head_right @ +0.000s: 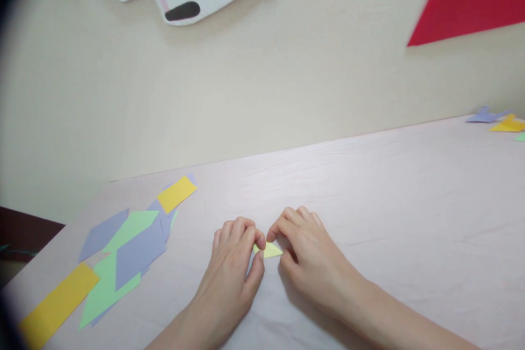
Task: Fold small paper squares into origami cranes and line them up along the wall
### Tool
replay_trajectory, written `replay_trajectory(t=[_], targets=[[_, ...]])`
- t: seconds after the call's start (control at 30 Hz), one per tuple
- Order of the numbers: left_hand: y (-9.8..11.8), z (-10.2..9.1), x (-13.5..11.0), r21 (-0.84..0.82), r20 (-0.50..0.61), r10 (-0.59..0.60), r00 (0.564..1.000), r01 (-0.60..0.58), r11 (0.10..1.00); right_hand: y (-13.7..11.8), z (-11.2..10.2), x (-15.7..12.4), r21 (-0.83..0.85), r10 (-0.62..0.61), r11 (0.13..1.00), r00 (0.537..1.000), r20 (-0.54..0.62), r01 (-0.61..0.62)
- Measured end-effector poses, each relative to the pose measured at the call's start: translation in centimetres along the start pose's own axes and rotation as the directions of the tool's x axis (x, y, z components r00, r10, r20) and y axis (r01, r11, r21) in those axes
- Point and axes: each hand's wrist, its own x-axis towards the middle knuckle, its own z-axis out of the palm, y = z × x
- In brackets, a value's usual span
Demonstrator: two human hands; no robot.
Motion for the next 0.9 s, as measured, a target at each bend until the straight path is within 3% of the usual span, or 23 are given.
replay_trajectory(t=[0.53,0.8,0.9], targets=[[0.4,-0.3,0.17,-0.019,0.008,-0.06,0.998,0.06,0.998,-0.37,-0.1,0.11,-0.003,0.021,1.0,1.0,0.019,-0.021],[0.13,-0.79,-0.39,-0.113,-0.035,-0.08,0.996,0.076,0.991,0.23,-0.59,-0.19,0.094,-0.075,0.993,0.997,-0.019,0.076],[0.03,-0.84,-0.75,-0.141,-0.058,-0.042,0.997,0.034,0.989,-0.11,-0.52,-0.39,0.059,-0.118,0.991,0.993,-0.009,0.119]])
